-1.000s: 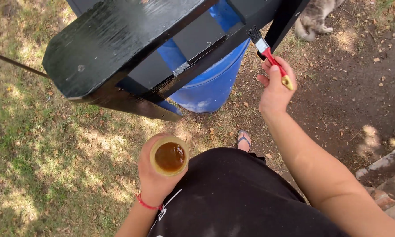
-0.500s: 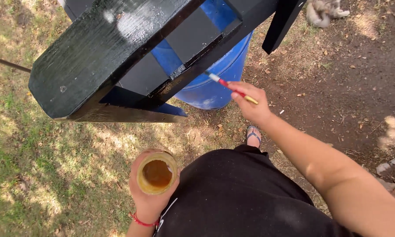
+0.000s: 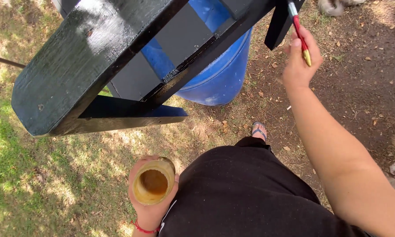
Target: Painting a wooden frame with black paint using a brush.
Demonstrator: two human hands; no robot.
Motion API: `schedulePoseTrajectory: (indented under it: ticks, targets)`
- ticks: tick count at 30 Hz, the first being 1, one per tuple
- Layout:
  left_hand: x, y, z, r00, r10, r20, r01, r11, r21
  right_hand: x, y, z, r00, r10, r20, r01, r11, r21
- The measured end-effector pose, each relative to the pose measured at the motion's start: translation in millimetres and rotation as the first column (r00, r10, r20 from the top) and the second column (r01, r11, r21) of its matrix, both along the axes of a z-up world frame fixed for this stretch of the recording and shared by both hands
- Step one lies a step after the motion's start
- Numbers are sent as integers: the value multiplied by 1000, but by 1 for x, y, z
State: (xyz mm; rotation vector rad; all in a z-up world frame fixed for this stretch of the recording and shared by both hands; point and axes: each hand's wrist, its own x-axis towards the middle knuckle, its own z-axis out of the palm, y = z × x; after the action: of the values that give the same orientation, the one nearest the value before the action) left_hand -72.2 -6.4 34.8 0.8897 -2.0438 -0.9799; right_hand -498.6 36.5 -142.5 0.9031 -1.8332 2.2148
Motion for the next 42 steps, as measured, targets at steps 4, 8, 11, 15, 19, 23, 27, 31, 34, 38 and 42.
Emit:
schedulePoseTrajectory:
  ticks: [4, 8, 11, 15, 19, 23, 27, 31, 34, 38, 42]
  targets:
    - [2, 1, -7, 999, 8, 32, -6, 999, -52, 28, -10, 6, 998, 43, 36, -44, 999, 19]
    - [2, 4, -2, 989, 52, 135, -53, 999, 4, 88, -31, 22, 936, 244, 253, -238, 970, -58]
    - [1, 5, 5, 978, 104, 182, -108, 994, 15, 114, -26, 35, 851, 340, 401, -412, 904, 109]
    - [2, 6, 14, 963, 157, 218, -173, 983, 58, 106, -16, 54, 812, 164, 560, -214, 976, 25]
    - [15, 5, 8, 953, 157, 259, -173, 984, 41, 81, -24, 50, 677, 75, 732, 137, 965, -225]
    - [17, 6, 10, 959, 97, 267, -119, 991, 65, 110, -49, 53, 740, 73, 669, 66, 981, -180]
    - [25, 3, 8, 963, 98, 252, -121, 990, 77, 144, -46, 58, 742, 192, 642, -204, 977, -57]
    - [30, 1, 8, 967, 105, 230, -125, 989, 74, 123, -32, 40, 852, 144, 503, -69, 984, -166]
    - [33, 2, 4, 965, 105, 241, -125, 990, 71, 99, -25, 63, 895, 62, 442, -11, 993, -117]
    - [28, 1, 5, 970, 119, 213, -149, 980, 130, 83, -28, 69, 932, 191, 307, -193, 981, -23]
    - [27, -3, 0, 987, 87, 137, -100, 991, 90, 61, -11, 114, 946, 257, 199, -316, 868, 382]
